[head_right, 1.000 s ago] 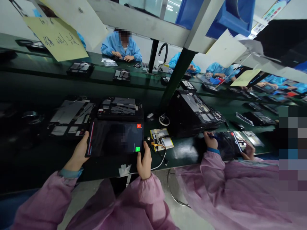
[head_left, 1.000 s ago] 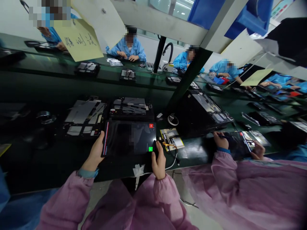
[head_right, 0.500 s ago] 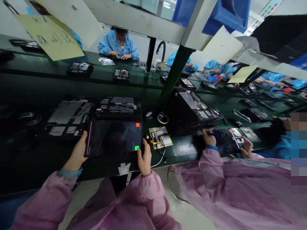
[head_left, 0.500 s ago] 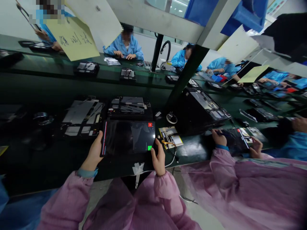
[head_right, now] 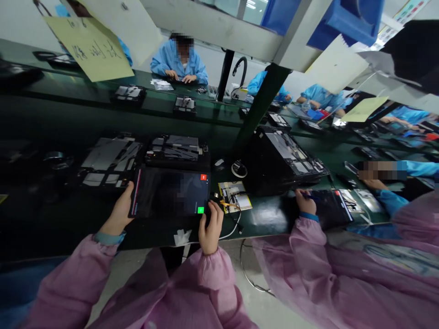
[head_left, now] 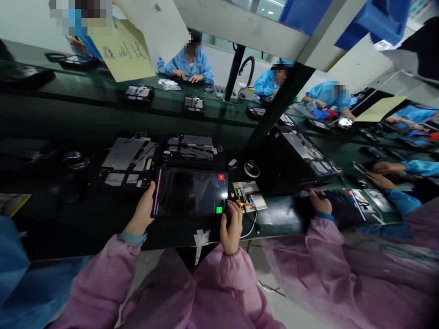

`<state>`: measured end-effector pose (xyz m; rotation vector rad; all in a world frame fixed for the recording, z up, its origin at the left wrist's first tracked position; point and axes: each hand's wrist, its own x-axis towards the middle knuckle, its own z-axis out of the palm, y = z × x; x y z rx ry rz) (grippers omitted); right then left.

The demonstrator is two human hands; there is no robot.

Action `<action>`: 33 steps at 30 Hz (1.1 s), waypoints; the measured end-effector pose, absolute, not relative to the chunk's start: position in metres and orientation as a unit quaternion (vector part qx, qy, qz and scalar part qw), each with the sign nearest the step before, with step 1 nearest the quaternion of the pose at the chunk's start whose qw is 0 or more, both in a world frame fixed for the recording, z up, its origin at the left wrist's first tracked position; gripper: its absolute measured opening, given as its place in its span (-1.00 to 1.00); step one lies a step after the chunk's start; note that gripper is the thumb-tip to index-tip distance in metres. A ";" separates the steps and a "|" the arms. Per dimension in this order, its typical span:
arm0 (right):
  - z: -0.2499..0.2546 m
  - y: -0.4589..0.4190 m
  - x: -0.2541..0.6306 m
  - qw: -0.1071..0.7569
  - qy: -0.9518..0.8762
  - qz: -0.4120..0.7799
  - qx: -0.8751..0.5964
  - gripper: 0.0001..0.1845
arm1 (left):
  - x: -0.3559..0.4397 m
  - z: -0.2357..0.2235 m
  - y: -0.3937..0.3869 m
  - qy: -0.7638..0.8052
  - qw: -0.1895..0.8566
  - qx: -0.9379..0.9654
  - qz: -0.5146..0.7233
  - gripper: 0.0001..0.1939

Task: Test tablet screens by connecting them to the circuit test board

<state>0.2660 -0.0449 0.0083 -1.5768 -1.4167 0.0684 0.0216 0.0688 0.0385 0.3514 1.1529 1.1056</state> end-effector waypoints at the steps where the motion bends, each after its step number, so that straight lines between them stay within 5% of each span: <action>1: 0.011 -0.048 0.262 0.479 -0.597 0.016 -0.643 -0.61 | 0.021 0.037 0.069 0.510 0.689 0.157 0.491 -0.52; 14: 0.031 -0.042 0.231 0.311 -0.751 -0.034 -0.581 -0.63 | 0.016 0.028 0.073 0.489 0.709 0.160 0.482 -0.40; 24: 0.050 -0.010 0.244 0.391 -0.713 -0.040 -0.581 -0.53 | 0.019 0.034 0.072 0.503 0.694 0.160 0.490 -0.45; 33: 0.032 -0.053 0.230 0.328 -0.763 0.009 -0.556 -0.58 | 0.019 0.033 0.074 0.473 0.707 0.175 0.495 -0.51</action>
